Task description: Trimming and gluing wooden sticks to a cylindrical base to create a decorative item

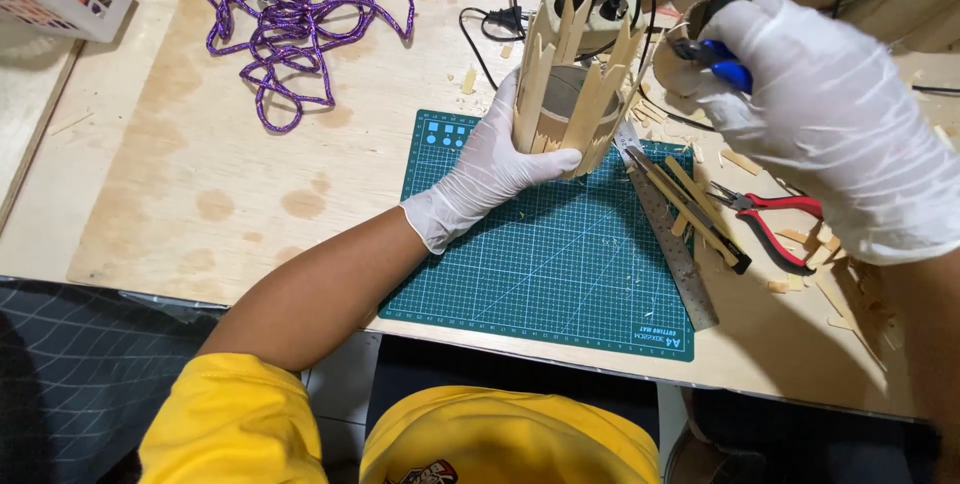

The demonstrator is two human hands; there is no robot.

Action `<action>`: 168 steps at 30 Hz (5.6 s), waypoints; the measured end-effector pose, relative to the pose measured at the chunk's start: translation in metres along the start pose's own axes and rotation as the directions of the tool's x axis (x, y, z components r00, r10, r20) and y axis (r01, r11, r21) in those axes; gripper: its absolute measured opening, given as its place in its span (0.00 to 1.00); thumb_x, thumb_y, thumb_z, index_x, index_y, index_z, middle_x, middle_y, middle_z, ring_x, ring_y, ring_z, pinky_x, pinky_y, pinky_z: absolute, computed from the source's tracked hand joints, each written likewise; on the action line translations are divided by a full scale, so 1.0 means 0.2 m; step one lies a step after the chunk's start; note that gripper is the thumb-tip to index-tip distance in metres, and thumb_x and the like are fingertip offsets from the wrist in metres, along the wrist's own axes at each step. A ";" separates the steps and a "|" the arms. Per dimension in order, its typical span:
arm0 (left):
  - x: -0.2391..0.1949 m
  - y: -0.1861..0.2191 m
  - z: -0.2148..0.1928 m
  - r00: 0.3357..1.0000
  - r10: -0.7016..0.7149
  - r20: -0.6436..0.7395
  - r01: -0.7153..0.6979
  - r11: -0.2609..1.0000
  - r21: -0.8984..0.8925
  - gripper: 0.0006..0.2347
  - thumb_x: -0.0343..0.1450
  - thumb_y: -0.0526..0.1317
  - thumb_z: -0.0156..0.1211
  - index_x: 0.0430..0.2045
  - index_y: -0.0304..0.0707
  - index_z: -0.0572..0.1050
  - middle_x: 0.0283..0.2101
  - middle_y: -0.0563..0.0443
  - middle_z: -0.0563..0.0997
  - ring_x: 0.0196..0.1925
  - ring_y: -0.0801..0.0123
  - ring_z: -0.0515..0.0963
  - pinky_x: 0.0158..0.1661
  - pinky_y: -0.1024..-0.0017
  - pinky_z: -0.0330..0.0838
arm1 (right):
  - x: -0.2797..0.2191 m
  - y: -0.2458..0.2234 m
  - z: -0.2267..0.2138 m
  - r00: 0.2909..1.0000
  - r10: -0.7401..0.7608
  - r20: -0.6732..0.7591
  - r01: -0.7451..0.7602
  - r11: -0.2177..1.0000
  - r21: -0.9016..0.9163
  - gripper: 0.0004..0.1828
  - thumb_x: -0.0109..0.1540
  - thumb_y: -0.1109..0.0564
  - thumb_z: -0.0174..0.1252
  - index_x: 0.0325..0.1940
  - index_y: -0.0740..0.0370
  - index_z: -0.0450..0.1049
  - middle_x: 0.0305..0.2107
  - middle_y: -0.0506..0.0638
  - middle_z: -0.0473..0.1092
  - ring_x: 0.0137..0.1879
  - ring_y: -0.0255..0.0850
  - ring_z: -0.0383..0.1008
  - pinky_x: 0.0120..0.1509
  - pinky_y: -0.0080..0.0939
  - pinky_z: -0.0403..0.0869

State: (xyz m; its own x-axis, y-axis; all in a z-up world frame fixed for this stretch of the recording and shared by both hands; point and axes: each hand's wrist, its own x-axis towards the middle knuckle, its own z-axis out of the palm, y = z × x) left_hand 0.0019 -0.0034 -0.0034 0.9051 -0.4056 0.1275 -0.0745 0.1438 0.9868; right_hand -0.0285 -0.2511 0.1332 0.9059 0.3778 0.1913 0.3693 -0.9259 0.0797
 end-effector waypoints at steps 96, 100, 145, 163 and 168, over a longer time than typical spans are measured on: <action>-0.01 0.06 -0.04 0.998 0.041 0.054 -0.039 0.998 -0.045 0.48 0.58 0.46 0.76 0.71 0.46 0.46 0.68 0.39 0.65 0.69 0.52 0.71 0.67 0.55 0.69 | -0.27 0.10 0.48 0.958 -0.144 0.248 -0.241 0.064 0.968 0.18 0.71 0.45 0.47 0.58 0.58 0.66 0.43 0.49 0.67 0.44 0.37 0.70 0.44 0.35 0.72; 0.00 0.02 -0.04 0.992 0.114 0.062 -0.120 0.988 0.098 0.47 0.60 0.47 0.76 0.71 0.44 0.46 0.75 0.41 0.56 0.76 0.51 0.60 0.72 0.54 0.58 | -0.19 -0.02 0.28 0.956 -0.284 0.069 0.000 0.237 0.972 0.24 0.72 0.46 0.40 0.65 0.63 0.64 0.61 0.55 0.68 0.72 0.45 0.66 0.75 0.43 0.64; 0.03 -0.13 -0.06 0.935 0.343 0.088 -0.343 0.812 0.473 0.50 0.61 0.48 0.85 0.72 0.41 0.50 0.77 0.41 0.56 0.80 0.49 0.58 0.79 0.52 0.54 | -0.34 -0.02 0.30 0.951 -0.185 -0.249 0.174 0.983 -0.065 0.32 0.74 0.38 0.46 0.75 0.60 0.65 0.63 0.60 0.71 0.62 0.60 0.71 0.67 0.60 0.65; 0.01 -0.17 -0.07 0.911 0.410 0.051 -0.358 0.721 0.593 0.53 0.60 0.54 0.88 0.74 0.48 0.49 0.77 0.47 0.59 0.74 0.53 0.66 0.73 0.54 0.64 | -0.32 -0.02 0.30 0.955 -0.158 -0.249 0.128 0.983 -0.131 0.27 0.76 0.40 0.51 0.71 0.58 0.74 0.54 0.60 0.75 0.50 0.58 0.72 0.55 0.59 0.72; 0.02 -0.19 -0.08 0.919 0.394 0.026 -0.330 0.728 0.602 0.54 0.60 0.53 0.90 0.75 0.50 0.48 0.78 0.48 0.57 0.70 0.55 0.69 0.71 0.55 0.64 | -0.29 -0.03 0.30 0.966 -0.169 -0.195 0.103 0.946 -0.306 0.34 0.68 0.48 0.69 0.78 0.51 0.69 0.56 0.55 0.75 0.54 0.53 0.75 0.60 0.55 0.71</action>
State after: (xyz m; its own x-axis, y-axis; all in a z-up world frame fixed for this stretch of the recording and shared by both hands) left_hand 0.0150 0.0050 -0.0418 0.7910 -0.3399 0.5087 -0.6044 -0.3049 0.7361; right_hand -0.0719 -0.2674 0.0627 0.7727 0.5214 0.3620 0.3795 -0.8366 0.3950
